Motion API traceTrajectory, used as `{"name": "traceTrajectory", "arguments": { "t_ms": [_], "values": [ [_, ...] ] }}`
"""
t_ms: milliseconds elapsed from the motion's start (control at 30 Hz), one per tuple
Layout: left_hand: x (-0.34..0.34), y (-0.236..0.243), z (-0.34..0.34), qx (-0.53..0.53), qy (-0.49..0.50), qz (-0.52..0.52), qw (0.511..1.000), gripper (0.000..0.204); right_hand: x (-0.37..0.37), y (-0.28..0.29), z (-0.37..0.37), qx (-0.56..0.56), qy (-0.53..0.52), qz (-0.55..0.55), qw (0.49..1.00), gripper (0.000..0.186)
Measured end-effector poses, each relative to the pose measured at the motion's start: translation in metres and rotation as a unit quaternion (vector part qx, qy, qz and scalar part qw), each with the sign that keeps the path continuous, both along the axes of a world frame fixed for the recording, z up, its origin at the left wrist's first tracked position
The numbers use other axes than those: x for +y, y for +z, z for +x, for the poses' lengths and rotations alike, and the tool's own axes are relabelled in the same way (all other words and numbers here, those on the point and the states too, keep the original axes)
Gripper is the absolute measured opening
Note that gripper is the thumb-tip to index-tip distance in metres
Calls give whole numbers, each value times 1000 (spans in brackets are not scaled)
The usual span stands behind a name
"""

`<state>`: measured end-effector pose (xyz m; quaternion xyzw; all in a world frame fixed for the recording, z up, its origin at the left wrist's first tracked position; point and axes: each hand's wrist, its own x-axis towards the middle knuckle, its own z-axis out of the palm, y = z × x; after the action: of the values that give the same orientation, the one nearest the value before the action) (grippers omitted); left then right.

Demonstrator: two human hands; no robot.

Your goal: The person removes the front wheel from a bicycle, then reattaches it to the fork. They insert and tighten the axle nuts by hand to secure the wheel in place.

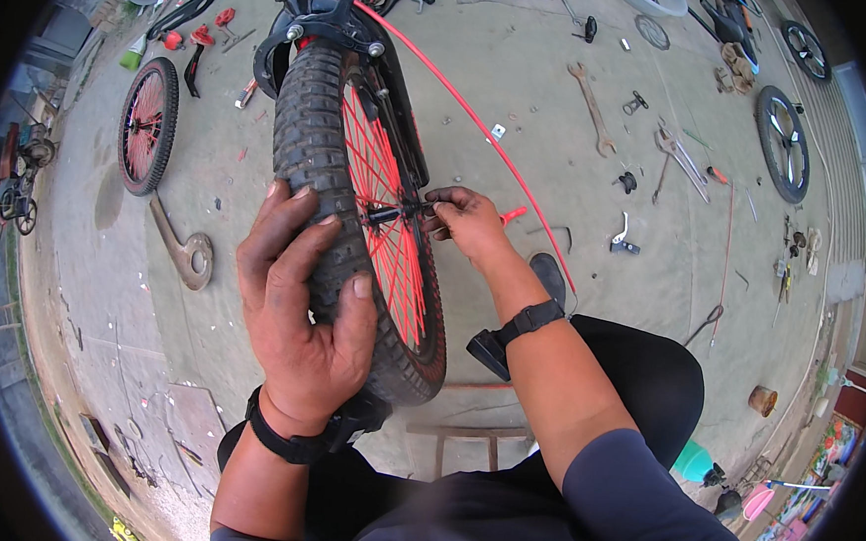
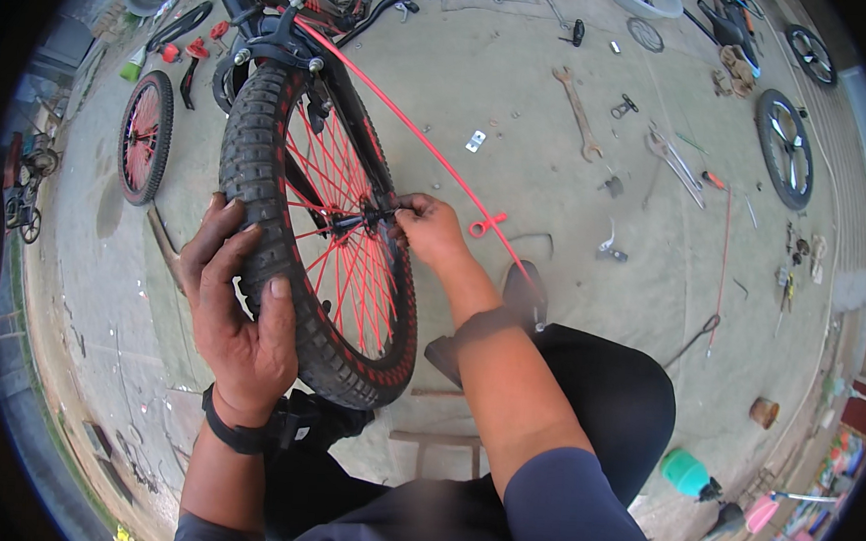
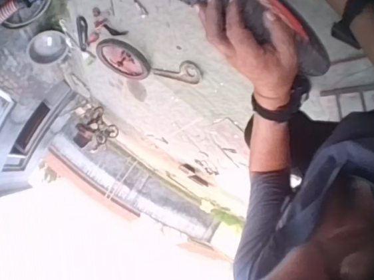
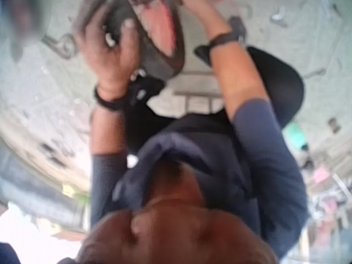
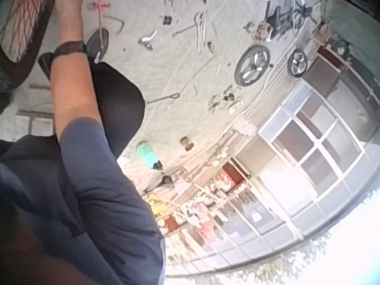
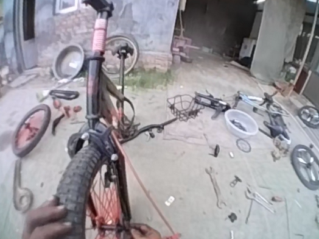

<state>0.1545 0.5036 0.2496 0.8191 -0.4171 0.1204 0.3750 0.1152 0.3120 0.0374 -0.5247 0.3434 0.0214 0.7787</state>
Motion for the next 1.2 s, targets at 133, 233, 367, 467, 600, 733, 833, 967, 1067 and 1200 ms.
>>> {"name": "traceTrajectory", "arguments": {
  "t_ms": [133,233,367,467,600,733,833,967,1067,1200],
  "values": [
    [0,0,0,3,0,-3,1000,37,0,0,0,-16,-12,31,999,24],
    [0,0,0,3,-2,-2,1000,37,1,-2,-1,-20,-4,16,1000,23],
    [-1,-1,-1,5,-2,-7,1000,36,2,-2,-2,-18,-6,-14,1000,20],
    [-1,0,-1,6,3,-5,1000,36,3,0,1,-7,-21,-26,999,17],
    [-1,1,0,3,1,-5,1000,35,2,2,6,18,-31,-53,998,16],
    [-2,-1,2,7,-4,-26,1000,36,3,6,7,20,-37,-69,997,17],
    [-2,2,2,18,-4,-24,1000,40,6,11,8,31,-29,-119,992,17],
    [-5,3,0,35,-4,-58,998,45,1,5,8,25,-28,-179,983,14],
    [-1,0,1,60,-19,-75,995,38,5,22,12,38,0,-229,973,14],
    [1,3,1,54,-9,-67,996,42,12,50,18,65,60,-326,941,13]
  ]
}}
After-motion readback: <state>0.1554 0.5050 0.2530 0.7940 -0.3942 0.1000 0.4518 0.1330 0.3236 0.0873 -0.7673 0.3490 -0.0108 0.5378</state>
